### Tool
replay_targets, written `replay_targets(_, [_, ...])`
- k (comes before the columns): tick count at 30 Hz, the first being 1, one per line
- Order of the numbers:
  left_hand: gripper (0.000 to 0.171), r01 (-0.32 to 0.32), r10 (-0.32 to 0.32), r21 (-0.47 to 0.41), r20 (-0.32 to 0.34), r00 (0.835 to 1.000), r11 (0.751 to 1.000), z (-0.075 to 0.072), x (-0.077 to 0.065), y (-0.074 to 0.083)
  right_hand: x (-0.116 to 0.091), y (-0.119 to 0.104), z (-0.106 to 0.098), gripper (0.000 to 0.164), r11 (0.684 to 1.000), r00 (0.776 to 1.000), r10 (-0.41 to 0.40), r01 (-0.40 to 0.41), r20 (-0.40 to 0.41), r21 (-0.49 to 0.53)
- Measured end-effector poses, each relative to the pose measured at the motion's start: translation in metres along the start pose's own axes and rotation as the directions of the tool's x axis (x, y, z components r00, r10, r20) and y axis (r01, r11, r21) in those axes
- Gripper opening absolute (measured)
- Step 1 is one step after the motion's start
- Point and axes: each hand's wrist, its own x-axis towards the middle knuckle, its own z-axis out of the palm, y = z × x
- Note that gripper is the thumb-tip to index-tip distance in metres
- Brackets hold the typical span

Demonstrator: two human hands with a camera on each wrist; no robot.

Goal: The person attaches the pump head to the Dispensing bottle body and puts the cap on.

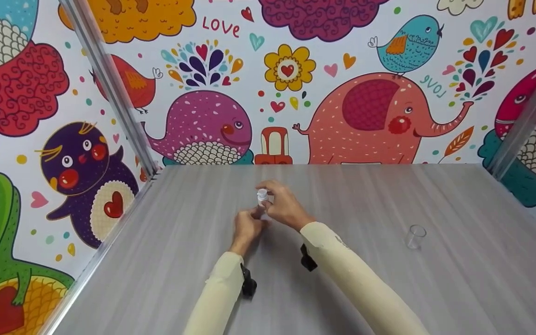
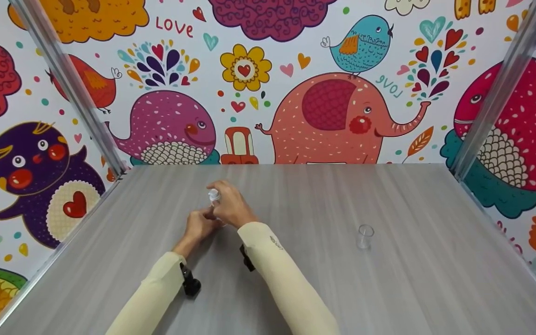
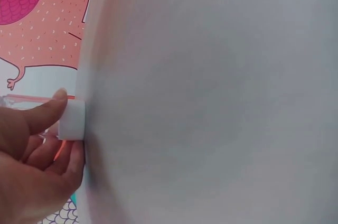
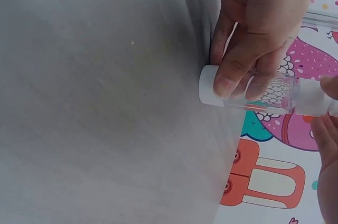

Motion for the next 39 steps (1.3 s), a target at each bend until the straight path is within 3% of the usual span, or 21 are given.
replay_targets(5, [0.029, -0.015, 0.015, 0.009, 0.008, 1.000, 1.000, -0.0002, 0.0000, 0.0002, -0.0003, 0.0027, 0.0014, 0.040, 0.998, 0.999, -0.043, 0.043, -0.004, -0.039])
replay_targets(14, [0.014, -0.026, 0.026, 0.041, 0.001, 1.000, 0.999, 0.0007, 0.0023, -0.0015, 0.0011, 0.0053, 0.0016, 0.042, 1.000, 1.000, -0.015, 0.015, -0.016, -0.012])
replay_targets(25, [0.012, -0.078, 0.077, -0.031, -0.025, 0.997, 0.996, -0.0009, -0.0007, -0.0034, 0.0004, 0.0026, -0.0013, 0.049, 1.000, 1.000, -0.014, 0.014, -0.011, -0.027])
replay_targets(30, [0.023, -0.035, 0.035, -0.007, -0.015, 0.999, 0.999, -0.0014, -0.0004, 0.0006, 0.0011, 0.0016, -0.0018, 0.044, 0.997, 0.999, -0.050, 0.049, -0.017, -0.051])
replay_targets(34, [0.021, -0.014, 0.014, 0.029, -0.012, 1.000, 0.999, 0.0003, 0.0018, -0.0014, 0.0006, 0.0028, -0.0004, 0.040, 0.996, 0.997, -0.071, 0.071, -0.004, -0.058])
replay_targets(39, [0.023, -0.021, 0.021, 0.026, -0.007, 1.000, 0.999, 0.0005, 0.0003, 0.0004, 0.0003, 0.0045, 0.0009, 0.039, 0.998, 0.998, -0.057, 0.057, 0.001, -0.042])
